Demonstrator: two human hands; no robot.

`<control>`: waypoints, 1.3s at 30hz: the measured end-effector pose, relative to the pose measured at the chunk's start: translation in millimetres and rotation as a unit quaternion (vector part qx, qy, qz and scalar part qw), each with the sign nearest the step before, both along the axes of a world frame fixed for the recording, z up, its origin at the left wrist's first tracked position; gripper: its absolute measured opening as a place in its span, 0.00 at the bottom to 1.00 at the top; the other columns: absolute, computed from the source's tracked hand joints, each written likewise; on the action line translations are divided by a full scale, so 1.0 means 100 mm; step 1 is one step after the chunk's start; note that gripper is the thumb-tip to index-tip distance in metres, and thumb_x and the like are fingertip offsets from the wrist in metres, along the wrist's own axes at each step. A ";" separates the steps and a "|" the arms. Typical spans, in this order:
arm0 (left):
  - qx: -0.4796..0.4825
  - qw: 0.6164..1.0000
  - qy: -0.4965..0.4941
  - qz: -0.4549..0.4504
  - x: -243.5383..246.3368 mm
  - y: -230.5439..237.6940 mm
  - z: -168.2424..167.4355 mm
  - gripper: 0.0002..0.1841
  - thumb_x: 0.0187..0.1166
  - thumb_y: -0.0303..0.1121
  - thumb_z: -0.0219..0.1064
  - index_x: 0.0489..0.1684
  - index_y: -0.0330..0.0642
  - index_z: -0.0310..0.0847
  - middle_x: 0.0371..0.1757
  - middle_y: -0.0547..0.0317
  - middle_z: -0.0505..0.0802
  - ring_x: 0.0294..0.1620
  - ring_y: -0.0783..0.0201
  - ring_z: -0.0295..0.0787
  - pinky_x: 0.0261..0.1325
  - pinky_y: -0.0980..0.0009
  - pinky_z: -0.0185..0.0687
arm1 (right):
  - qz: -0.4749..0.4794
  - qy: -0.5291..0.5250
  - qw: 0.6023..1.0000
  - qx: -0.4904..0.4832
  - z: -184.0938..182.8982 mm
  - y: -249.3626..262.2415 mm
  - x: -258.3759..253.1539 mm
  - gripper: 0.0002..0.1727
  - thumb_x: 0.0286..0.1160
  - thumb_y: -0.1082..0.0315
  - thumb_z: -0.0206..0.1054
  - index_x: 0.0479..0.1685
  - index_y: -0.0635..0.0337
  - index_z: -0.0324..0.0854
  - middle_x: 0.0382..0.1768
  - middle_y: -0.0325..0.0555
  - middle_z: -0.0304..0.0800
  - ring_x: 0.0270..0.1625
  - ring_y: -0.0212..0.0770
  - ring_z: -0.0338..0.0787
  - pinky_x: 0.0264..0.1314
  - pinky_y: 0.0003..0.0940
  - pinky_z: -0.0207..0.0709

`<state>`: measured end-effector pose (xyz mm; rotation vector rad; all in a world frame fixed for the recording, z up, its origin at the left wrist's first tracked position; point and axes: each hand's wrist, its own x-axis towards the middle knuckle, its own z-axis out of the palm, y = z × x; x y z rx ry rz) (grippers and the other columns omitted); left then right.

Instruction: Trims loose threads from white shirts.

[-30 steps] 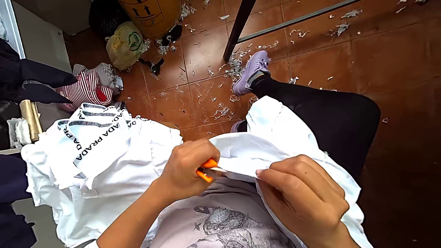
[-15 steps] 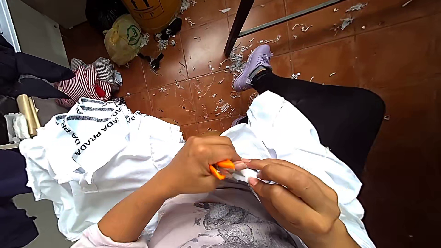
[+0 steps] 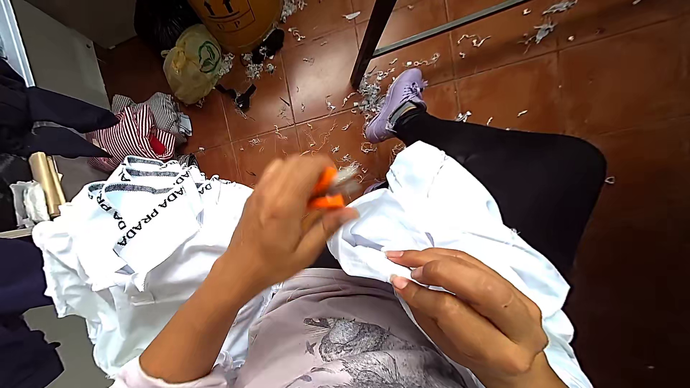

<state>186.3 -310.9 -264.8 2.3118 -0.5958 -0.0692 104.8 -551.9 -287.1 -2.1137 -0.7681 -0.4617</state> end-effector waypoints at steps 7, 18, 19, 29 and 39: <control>0.010 0.995 -0.037 -0.087 -0.50 0.03 0.01 0.20 0.86 0.49 0.61 0.45 0.41 0.90 0.27 0.63 0.87 0.29 0.68 0.81 0.34 0.71 0.70 | -0.025 0.008 1.000 0.011 0.00 0.00 -0.02 0.04 0.75 0.78 0.69 0.36 0.62 0.79 0.44 0.46 0.82 0.55 0.41 0.88 0.63 0.37 0.87; 0.001 0.997 -0.039 -0.073 -0.56 -0.13 -0.06 0.20 0.86 0.48 0.61 0.48 0.39 0.90 0.26 0.63 0.86 0.28 0.66 0.80 0.33 0.71 0.70 | -0.013 -0.010 1.000 0.000 0.04 0.04 -0.03 0.06 0.75 0.79 0.69 0.33 0.63 0.77 0.43 0.48 0.81 0.53 0.42 0.88 0.63 0.38 0.87; 0.004 0.996 -0.037 -0.077 -0.56 -0.14 -0.05 0.20 0.86 0.48 0.61 0.47 0.39 0.90 0.25 0.63 0.85 0.27 0.66 0.80 0.32 0.71 0.69 | -0.007 -0.017 1.000 -0.005 0.04 0.04 -0.04 0.06 0.75 0.79 0.69 0.33 0.64 0.77 0.43 0.48 0.81 0.53 0.43 0.88 0.63 0.39 0.87; 0.017 0.994 -0.025 -0.102 -0.52 -0.07 -0.02 0.22 0.87 0.48 0.59 0.52 0.38 0.91 0.26 0.62 0.87 0.27 0.66 0.80 0.30 0.70 0.69 | 0.012 -0.050 0.998 -0.031 0.06 -0.01 -0.01 0.07 0.75 0.81 0.67 0.32 0.65 0.75 0.40 0.50 0.82 0.49 0.46 0.88 0.58 0.40 0.86; 0.019 0.994 -0.035 -0.101 -0.52 -0.14 -0.02 0.19 0.87 0.46 0.60 0.45 0.40 0.90 0.24 0.63 0.84 0.26 0.66 0.79 0.29 0.70 0.68 | 0.021 -0.051 0.998 -0.037 0.06 0.02 -0.01 0.08 0.77 0.80 0.67 0.31 0.65 0.76 0.38 0.50 0.83 0.49 0.47 0.88 0.58 0.40 0.85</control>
